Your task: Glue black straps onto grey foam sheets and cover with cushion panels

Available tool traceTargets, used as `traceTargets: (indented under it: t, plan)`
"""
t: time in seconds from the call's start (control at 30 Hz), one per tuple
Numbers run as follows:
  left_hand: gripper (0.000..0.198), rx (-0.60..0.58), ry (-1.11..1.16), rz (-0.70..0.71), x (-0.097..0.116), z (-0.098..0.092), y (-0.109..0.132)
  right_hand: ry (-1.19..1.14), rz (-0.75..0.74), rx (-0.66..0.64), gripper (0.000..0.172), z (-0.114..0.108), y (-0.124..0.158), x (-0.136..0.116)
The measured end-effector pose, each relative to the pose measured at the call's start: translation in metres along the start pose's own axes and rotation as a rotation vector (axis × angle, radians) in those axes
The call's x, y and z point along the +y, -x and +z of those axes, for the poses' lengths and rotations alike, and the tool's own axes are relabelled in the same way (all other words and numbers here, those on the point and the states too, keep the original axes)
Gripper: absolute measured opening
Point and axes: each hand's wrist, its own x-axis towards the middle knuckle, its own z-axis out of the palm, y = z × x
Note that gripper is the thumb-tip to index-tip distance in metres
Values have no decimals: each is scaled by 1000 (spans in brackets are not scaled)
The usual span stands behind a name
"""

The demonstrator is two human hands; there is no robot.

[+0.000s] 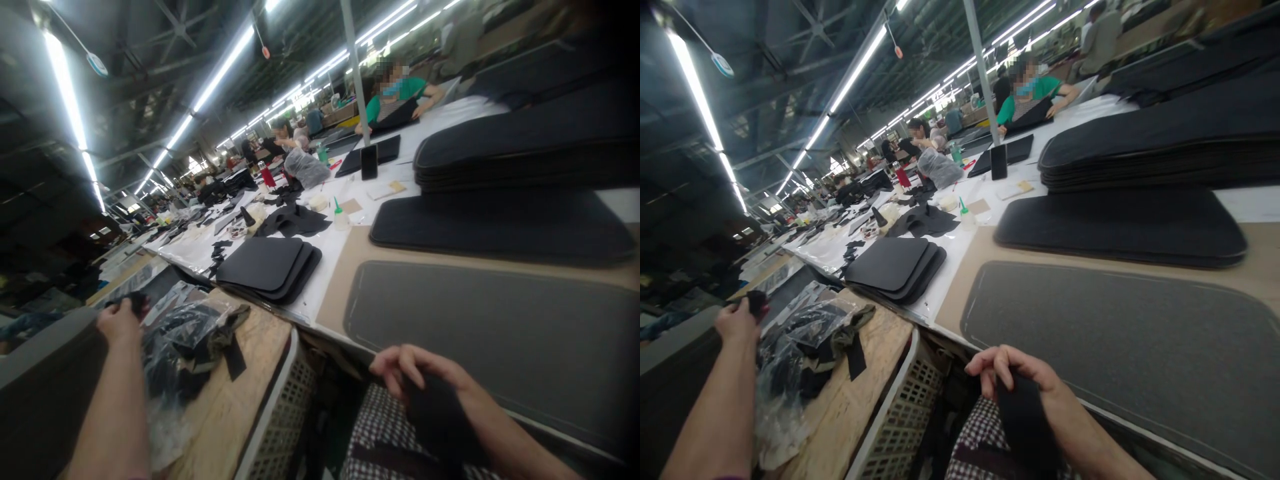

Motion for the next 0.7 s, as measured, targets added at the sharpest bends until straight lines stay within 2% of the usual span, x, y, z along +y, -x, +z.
traceTargets:
  t: [0.1,0.17,0.2,0.27,0.3,0.37,0.43,0.53,0.6,0.7]
  plan:
    - [18,16,143,-69,29,0,-9,-64,50,73,45,-1,4,0]
    - [18,-67,229,-75,52,10,10,-115,71,68,47,0,4,-1]
    - [23,-139,269,-75,64,18,28,-132,78,58,45,0,4,-3]
    - [36,-364,380,-85,90,39,82,-141,78,56,39,2,4,-9]
    - [39,-476,437,-94,103,51,116,-135,70,81,42,3,5,-13]
    - [38,-683,498,-119,128,74,190,-114,41,164,58,5,9,-23]
    - [34,-868,554,-212,150,94,266,-71,-1,252,69,5,16,-33]
    - [36,-1069,638,-363,175,116,363,60,-103,358,68,1,32,-44]
    - [41,-1177,669,-437,189,129,411,132,-149,403,68,-3,48,-46]
    - [51,-1284,702,-514,208,147,458,148,-151,432,67,-9,75,-43]
